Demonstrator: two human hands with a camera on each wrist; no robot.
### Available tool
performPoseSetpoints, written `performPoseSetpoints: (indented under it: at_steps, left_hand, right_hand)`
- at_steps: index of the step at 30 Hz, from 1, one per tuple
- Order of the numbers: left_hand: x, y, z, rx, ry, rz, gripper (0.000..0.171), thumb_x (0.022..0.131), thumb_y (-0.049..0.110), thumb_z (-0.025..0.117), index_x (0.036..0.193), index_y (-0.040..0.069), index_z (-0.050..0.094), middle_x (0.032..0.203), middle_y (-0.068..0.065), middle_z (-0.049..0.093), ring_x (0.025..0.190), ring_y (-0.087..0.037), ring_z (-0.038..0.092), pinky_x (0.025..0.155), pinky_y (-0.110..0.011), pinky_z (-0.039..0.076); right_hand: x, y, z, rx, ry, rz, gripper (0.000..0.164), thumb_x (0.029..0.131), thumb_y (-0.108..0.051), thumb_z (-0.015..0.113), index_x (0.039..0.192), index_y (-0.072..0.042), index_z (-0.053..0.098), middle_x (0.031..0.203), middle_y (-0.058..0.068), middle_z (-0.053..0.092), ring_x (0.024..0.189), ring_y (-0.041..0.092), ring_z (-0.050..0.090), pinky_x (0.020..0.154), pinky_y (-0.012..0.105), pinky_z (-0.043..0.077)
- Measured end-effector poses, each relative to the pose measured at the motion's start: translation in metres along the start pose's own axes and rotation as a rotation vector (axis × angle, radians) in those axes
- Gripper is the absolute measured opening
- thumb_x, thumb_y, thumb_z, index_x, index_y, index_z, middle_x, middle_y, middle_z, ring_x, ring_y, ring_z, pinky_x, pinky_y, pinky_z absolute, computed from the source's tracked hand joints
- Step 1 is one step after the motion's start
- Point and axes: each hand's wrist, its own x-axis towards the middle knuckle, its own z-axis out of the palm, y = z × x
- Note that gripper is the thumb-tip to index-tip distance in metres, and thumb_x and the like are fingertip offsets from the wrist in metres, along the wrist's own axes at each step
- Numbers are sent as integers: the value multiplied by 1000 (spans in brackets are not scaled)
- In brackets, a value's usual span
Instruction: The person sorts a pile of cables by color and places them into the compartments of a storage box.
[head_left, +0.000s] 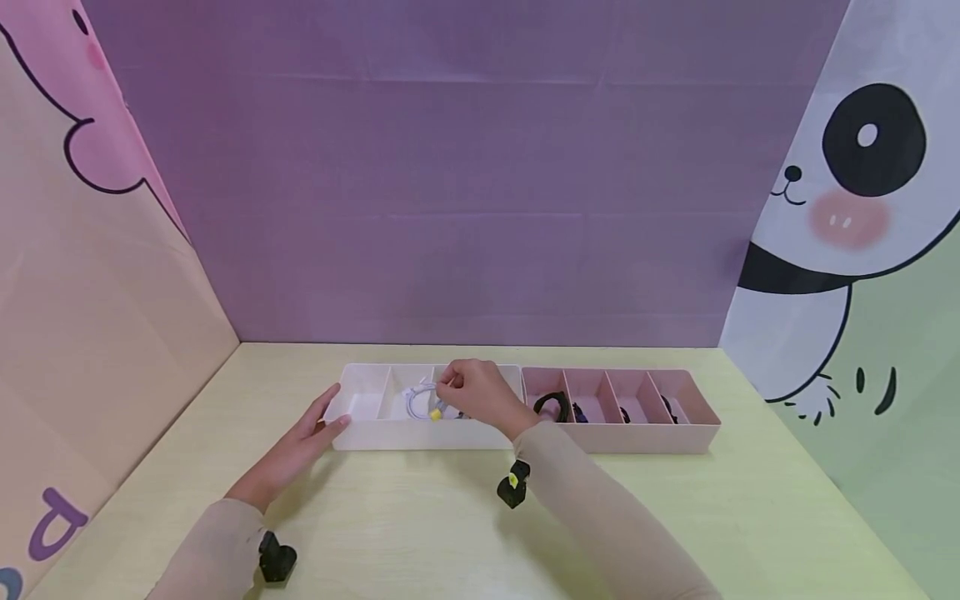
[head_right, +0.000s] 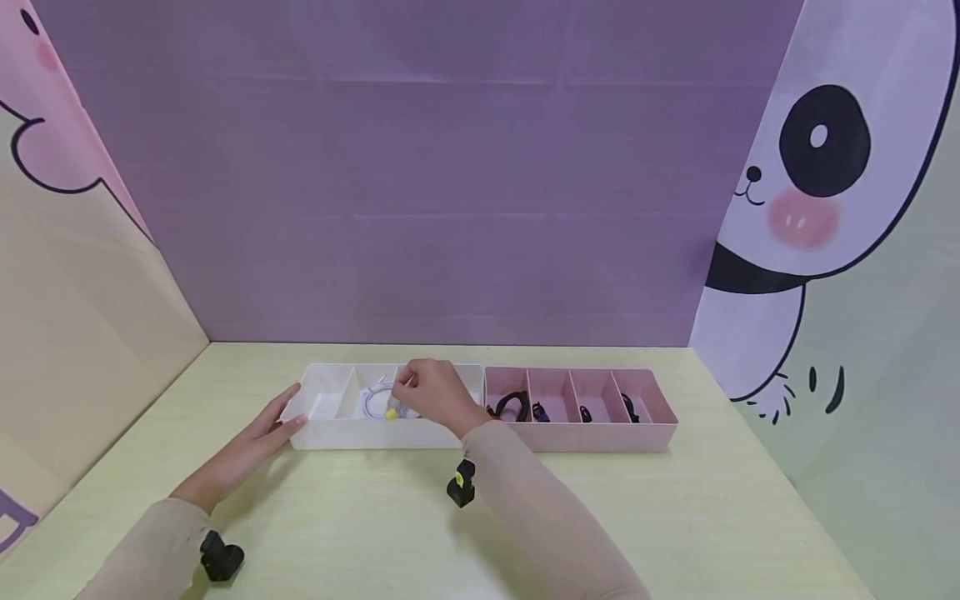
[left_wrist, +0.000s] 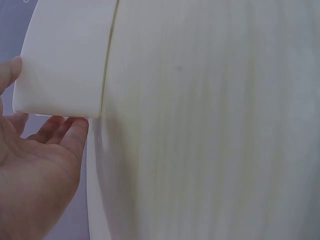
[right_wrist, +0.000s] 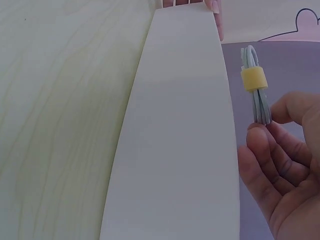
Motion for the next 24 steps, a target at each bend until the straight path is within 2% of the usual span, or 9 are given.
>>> performPoseSetpoints:
  at_steps: [10,24]
  left_hand:
    - [1,-2,0,-3,5,-3,83,103,51,49,163,22,-2,164,-23,5,144,-46,24,113,-65,24]
    - [1,1,0,-17,-4,-7,83,104,50,49,163,23,-3,165,-24,0,145,-49,19,113,-66,21]
  right_hand:
    - [8,0,9,27,32,14,12,96,-18,64,97,-11,74,79,-5,64,63,10,54,54,23,47]
    - [16,6,19,40,64,47,12,94,-19,65,93,-13,75,78,-7,65,69,10,56,61,25,47]
